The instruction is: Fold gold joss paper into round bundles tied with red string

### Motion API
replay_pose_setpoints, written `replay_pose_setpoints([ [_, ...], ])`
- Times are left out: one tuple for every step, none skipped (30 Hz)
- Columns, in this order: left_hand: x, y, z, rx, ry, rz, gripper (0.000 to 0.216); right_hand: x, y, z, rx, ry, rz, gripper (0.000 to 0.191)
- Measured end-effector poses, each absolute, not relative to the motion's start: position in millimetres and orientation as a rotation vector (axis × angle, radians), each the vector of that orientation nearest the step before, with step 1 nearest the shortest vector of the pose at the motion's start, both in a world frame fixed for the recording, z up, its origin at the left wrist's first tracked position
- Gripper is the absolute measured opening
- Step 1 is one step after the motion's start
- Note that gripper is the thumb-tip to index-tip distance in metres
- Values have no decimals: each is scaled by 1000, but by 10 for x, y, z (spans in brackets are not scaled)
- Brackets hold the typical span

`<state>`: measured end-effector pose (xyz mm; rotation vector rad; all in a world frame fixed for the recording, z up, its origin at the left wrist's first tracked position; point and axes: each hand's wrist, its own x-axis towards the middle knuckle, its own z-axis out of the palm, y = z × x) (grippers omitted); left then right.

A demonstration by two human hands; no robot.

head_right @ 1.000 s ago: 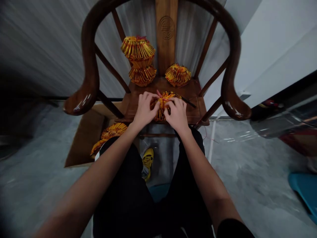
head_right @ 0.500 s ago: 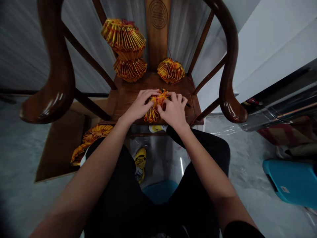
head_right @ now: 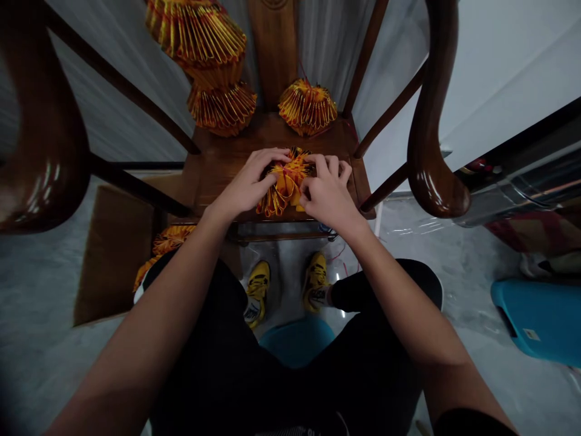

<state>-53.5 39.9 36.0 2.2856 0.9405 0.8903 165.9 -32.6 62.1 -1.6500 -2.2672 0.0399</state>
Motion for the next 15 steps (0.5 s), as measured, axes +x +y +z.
replay_pose_setpoints([
  [-531,400,368,2290,933,883,42,1685,-331,624,-1636,-2283,41,16],
  [-529,401,375,2294,925,874,41,1710,-333,624,-1620,-2296,47,15],
  [-528,402,382,2298,919,865,40,1733,-333,621,-1604,-2306,52,15],
  [-529,403,389,2301,916,857,39,1752,-332,615,-1588,-2314,50,14],
  [-530,405,397,2303,915,851,38,1768,-331,605,-1569,-2324,40,13],
  [-531,408,405,2305,914,847,35,1779,-331,592,-1549,-2332,23,10],
  [-533,414,414,2306,908,842,33,1785,-334,576,-1531,-2338,4,7],
  [-536,423,424,2308,900,834,30,1789,-339,558,-1517,-2339,-13,4],
  [-540,433,434,2309,890,824,29,1790,-347,537,-1508,-2337,-22,2],
  [-547,445,443,2311,880,813,30,1793,-357,515,-1500,-2337,-25,5],
  [-558,458,449,2314,869,803,32,1798,-368,492,-1492,-2339,-26,7],
  [-571,471,452,2317,862,795,35,1807,-379,470,-1478,-2346,-24,9],
  [-586,484,451,2318,863,794,37,1821,-389,451,-1458,-2360,-20,11],
  [-602,495,446,2318,869,799,38,1840,-399,436,-1438,-2372,-15,12],
  [-617,505,437,2319,877,806,39,1864,-409,428,-1423,-2382,-6,12],
])
